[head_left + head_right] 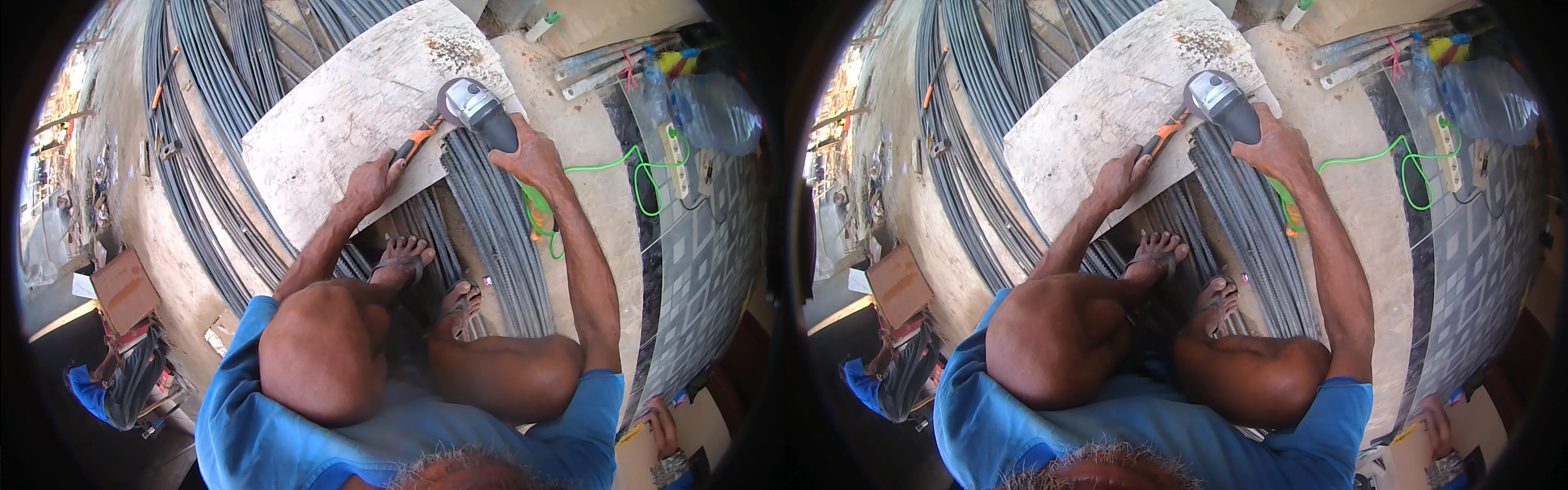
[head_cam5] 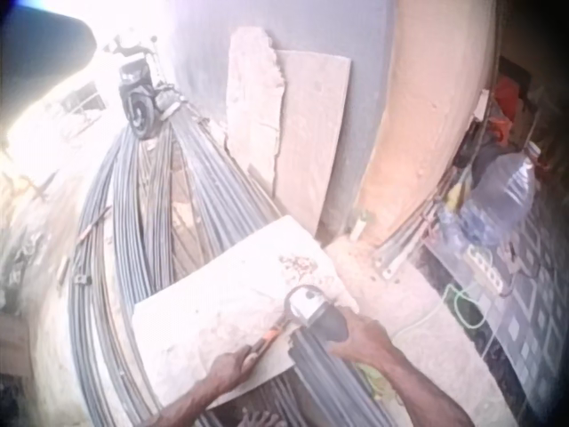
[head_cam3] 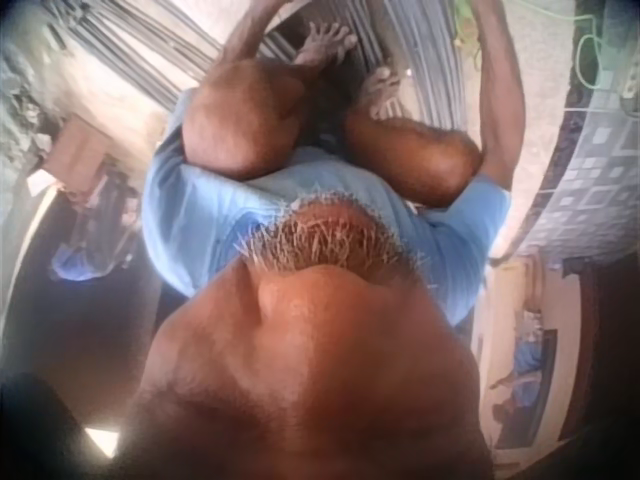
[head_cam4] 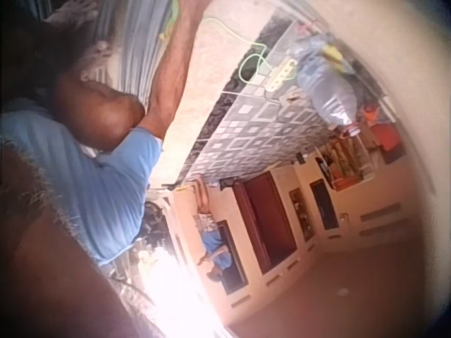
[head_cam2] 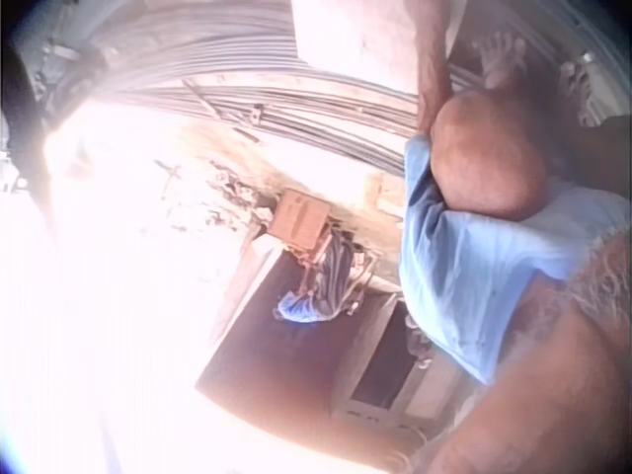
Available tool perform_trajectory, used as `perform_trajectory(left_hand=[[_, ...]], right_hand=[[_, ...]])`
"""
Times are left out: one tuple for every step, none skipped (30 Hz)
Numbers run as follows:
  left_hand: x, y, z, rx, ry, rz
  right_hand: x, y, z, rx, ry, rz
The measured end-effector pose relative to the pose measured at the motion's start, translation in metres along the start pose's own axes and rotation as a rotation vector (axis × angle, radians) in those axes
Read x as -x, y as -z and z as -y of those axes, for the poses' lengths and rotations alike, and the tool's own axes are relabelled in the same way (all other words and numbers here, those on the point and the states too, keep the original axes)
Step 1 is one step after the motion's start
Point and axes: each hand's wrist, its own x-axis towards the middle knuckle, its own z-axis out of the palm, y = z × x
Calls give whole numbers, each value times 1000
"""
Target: The person shapes a piece of wood using a hammer and an axe, then stands on a stack of metal rebar and uses a handheld power grinder to cut or smooth the ends of the rods.
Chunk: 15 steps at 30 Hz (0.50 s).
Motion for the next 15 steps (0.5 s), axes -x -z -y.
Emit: perform_trajectory(left_hand=[[1,-1,0,-8,-4,-2],[3,-2,1,-19,-9,-2],[2,0,-1,-32,-13,-12],[3,0,-3,-42,-14,-16],[2,1,-4,-50,-15,-23],[3,1,-5,-59,-14,-23],[3,2,-6,-69,-10,-21],[3,3,-7,-79,-7,-21],[4,4,-8,-90,-2,-15],[5,4,-8,-96,-2,-18],[5,4,-8,-103,-3,-19],[6,3,-8,-103,-5,-32],[7,1,-9,-109,0,-34],[7,1,-8,-118,3,-37],[6,3,-10,-132,11,-31]], right_hand=[[-1,0,-2,-24,-8,7],[-3,1,-5,-11,-65,-13],[-3,6,-7,-6,-64,-24],[-3,11,-9,-1,-62,-34],[-3,15,-9,3,-61,-44],[0,19,-3,-5,-67,-26],[0,15,0,14,-41,-22],[0,10,1,33,-15,-18],[0,5,3,50,7,-13],[1,6,6,40,-3,2],[0,6,3,18,-33,-11],[-1,9,0,0,-59,-22],[-2,11,-3,-19,-84,-32],[-1,13,-5,-21,-84,-32],[0,18,-5,-22,-84,-35]])
